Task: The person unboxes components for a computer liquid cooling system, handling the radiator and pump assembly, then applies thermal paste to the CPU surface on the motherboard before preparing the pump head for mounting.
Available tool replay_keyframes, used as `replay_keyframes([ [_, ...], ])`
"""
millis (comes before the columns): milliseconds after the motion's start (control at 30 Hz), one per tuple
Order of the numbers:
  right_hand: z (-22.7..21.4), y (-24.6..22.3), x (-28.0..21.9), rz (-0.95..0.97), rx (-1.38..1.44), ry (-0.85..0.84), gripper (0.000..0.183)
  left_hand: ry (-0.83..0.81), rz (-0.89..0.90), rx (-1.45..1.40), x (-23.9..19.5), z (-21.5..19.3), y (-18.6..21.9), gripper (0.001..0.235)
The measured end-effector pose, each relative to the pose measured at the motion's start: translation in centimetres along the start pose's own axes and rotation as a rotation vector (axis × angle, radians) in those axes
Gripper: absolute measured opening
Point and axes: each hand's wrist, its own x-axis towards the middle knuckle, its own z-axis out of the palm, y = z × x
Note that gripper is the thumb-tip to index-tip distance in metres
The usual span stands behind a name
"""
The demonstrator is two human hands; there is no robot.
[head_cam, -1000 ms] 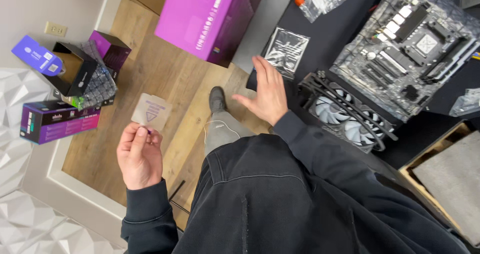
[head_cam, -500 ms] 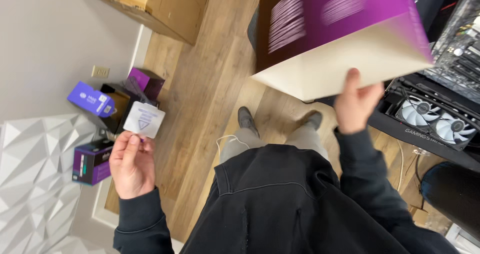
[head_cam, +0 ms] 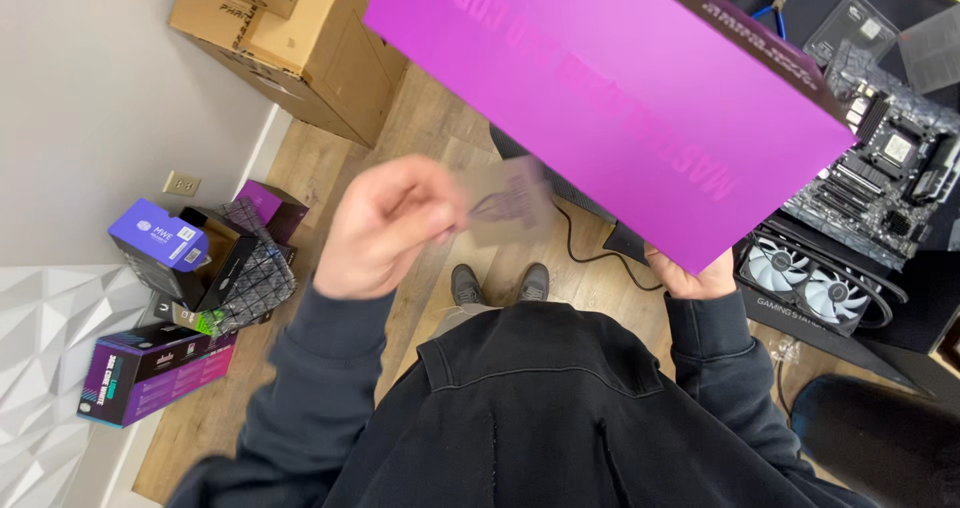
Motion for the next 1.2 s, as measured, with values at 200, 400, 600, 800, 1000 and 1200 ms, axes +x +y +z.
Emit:
replay_keyframes([
  [200, 0.7, 1.8, 0.2, 0.067, -0.086, -0.011, 0.022, -0.193, -0.18, 0.558, 7.1, 3.8, 4.0, 0.013],
  [400, 0.8, 2.8, 1.2, 0.11, -0.141, -0.001, 0.024, 0.04, 0.222, 1.691, 6.7, 2.4, -0.4, 0.04],
  [600, -1.8, 4.0, -4.1, 0.114, -0.196, 0.054, 0.026, -0.277, 0.482, 1.487, 2.5, 7.8, -4.8, 0.104],
  [800, -1.7, 5.3, -4.8, 0.131, -0.263, 0.107, 0.029, -0.31, 0.526, 1.668, 1.6, 2.2, -11.0, 0.08],
  [1000, 3.8, 6.1, -6.4, 0.177, -0.35, 0.123, 0.026, -0.223, 0.465, 1.604, -1.7, 0.5, -12.7, 0.071],
  [1200, 4.8, 5.5, -8.1, 0.158, -0.429, -0.149, 0.045, -0.07, 0.387, 1.39, -4.2, -0.9, -12.1, 0.078],
])
